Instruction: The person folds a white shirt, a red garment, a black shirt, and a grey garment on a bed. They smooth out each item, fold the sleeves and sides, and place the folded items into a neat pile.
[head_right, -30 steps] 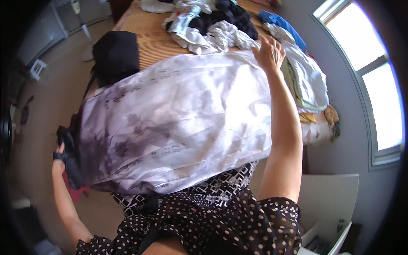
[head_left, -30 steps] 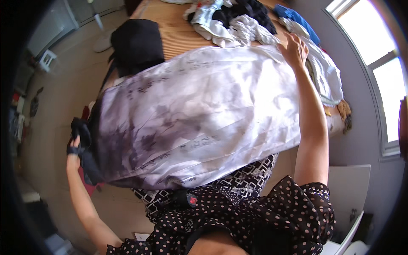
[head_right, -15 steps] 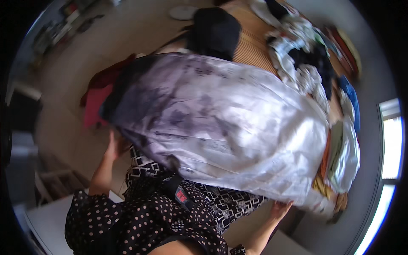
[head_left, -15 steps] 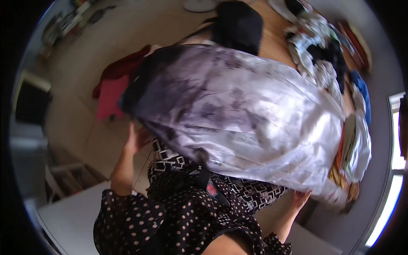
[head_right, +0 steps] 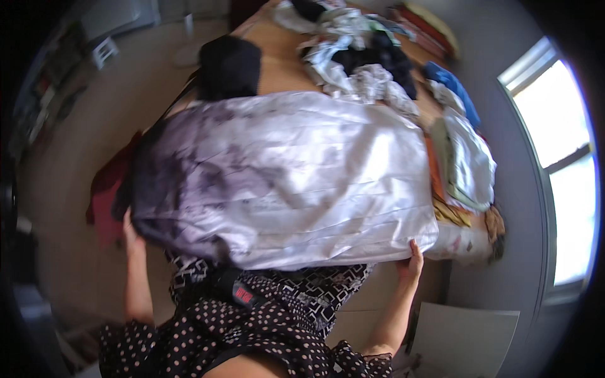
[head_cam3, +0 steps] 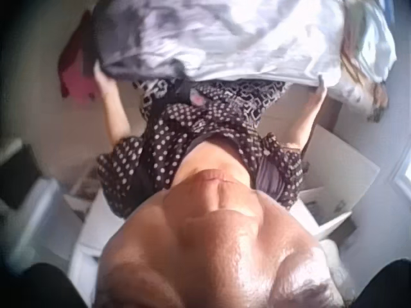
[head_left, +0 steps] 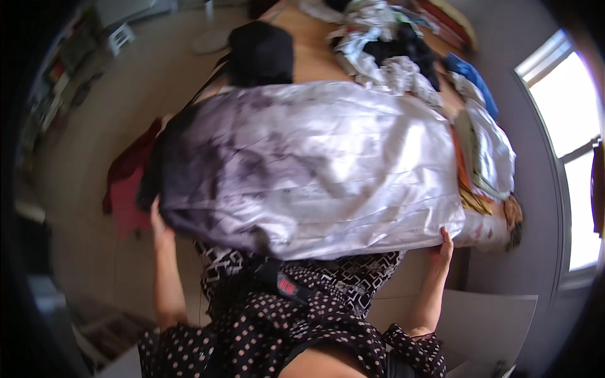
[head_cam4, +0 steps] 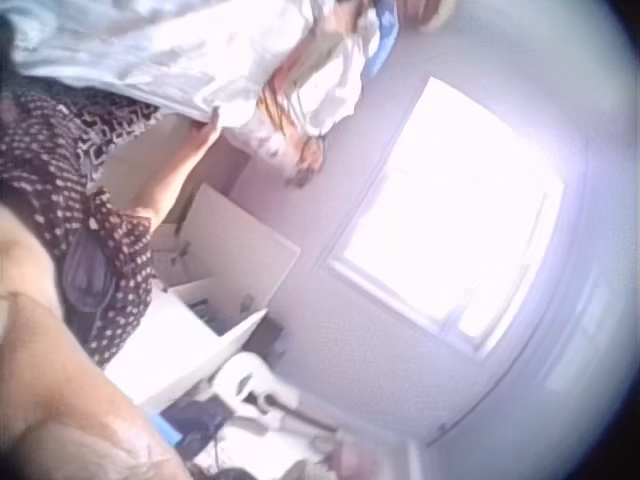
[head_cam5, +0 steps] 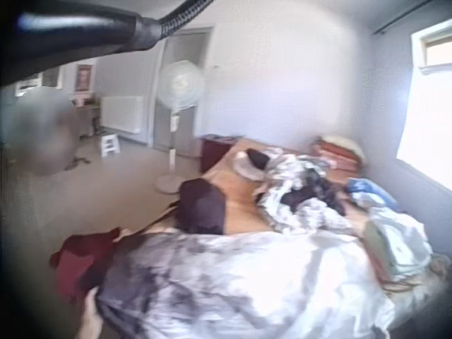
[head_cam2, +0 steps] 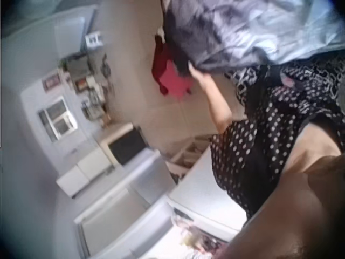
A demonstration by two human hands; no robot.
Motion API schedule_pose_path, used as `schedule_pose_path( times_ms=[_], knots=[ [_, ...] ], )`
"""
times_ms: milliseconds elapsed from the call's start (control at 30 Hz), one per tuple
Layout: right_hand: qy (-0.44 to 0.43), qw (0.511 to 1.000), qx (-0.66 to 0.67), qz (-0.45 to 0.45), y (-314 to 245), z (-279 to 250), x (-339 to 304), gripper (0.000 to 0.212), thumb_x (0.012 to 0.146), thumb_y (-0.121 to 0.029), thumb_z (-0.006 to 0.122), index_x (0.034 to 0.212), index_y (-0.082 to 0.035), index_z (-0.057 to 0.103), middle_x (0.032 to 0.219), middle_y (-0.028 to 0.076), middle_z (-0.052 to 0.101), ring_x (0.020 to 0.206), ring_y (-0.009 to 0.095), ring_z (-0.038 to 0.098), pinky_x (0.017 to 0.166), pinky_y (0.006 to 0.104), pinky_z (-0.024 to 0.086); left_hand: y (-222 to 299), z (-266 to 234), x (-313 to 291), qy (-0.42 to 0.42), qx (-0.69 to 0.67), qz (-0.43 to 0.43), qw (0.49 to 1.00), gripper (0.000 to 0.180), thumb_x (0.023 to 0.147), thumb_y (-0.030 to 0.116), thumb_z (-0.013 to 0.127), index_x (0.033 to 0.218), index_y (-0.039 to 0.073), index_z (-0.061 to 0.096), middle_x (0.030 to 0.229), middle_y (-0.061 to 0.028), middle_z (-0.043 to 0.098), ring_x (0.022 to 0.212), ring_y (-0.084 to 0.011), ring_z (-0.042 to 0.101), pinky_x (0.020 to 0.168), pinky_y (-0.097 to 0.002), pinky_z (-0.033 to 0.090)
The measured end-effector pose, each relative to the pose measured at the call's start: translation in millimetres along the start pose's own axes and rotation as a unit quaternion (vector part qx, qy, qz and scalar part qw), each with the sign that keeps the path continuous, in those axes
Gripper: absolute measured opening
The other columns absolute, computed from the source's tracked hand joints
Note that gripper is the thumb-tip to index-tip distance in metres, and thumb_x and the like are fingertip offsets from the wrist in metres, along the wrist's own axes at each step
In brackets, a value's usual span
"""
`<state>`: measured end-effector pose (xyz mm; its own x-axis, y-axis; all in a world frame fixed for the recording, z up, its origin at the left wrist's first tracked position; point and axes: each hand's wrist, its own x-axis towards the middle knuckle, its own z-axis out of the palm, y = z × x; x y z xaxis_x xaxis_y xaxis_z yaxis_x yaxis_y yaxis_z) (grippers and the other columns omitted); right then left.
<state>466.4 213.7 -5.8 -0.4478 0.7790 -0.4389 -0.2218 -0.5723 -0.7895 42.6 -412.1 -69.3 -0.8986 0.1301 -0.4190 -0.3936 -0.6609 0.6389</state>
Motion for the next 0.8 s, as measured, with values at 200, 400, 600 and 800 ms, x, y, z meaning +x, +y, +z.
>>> schedule_pose_path(
  times_ms=[200, 400, 600, 800],
  knots=[
    [-0.100, 0.984, -0.052, -0.140, -128, 61, -3, 0.036, 0.082, -0.015, 0.059, 0.114, -0.003, 0.048, 0.107, 0.012, 0.057, 0.099, 0.027, 0.056, 0.088, 0.0431, 0.046, 108, 111, 22, -0.020, 0.117, 0.011, 0.993, 0.049, 0.077, 0.028, 0.065, 0.118, 0.003, 0.053, 0.118, -0.0104, 0.056, 0.108, -0.0246, 0.052, 0.094, -0.0384, 0.041],
    [-0.135, 0.933, -0.116, -0.313, -293, 240, 77, 0.023, 0.086, -0.022, 0.058, 0.099, -0.003, 0.053, 0.095, 0.013, 0.054, 0.086, 0.027, 0.055, 0.071, 0.0418, 0.052, 234, 307, 178, -0.079, 0.133, 0.175, 0.972, 0.024, 0.085, 0.019, 0.056, 0.102, 0.002, 0.056, 0.101, -0.0145, 0.060, 0.090, -0.0278, 0.059, 0.082, -0.0422, 0.050],
    [-0.189, 0.882, -0.077, -0.424, -410, 295, -13, 0.041, 0.093, -0.019, 0.042, 0.119, 0.013, 0.035, 0.121, 0.029, 0.040, 0.114, 0.041, 0.042, 0.100, 0.0468, 0.038, 330, 437, 115, -0.085, 0.020, 0.297, 0.951, 0.024, 0.080, 0.016, 0.064, 0.098, 0.003, 0.056, 0.100, -0.0123, 0.060, 0.090, -0.0258, 0.059, 0.080, -0.0385, 0.052],
    [-0.135, 0.869, -0.102, -0.466, -356, 168, -66, 0.041, 0.092, -0.023, 0.047, 0.118, 0.008, 0.043, 0.120, 0.021, 0.047, 0.111, 0.030, 0.048, 0.096, 0.0402, 0.040, 273, 350, 100, -0.096, 0.060, 0.218, 0.969, 0.030, 0.080, 0.019, 0.065, 0.106, 0.005, 0.058, 0.106, -0.0088, 0.060, 0.092, -0.0217, 0.060, 0.083, -0.0323, 0.048]
  ],
)
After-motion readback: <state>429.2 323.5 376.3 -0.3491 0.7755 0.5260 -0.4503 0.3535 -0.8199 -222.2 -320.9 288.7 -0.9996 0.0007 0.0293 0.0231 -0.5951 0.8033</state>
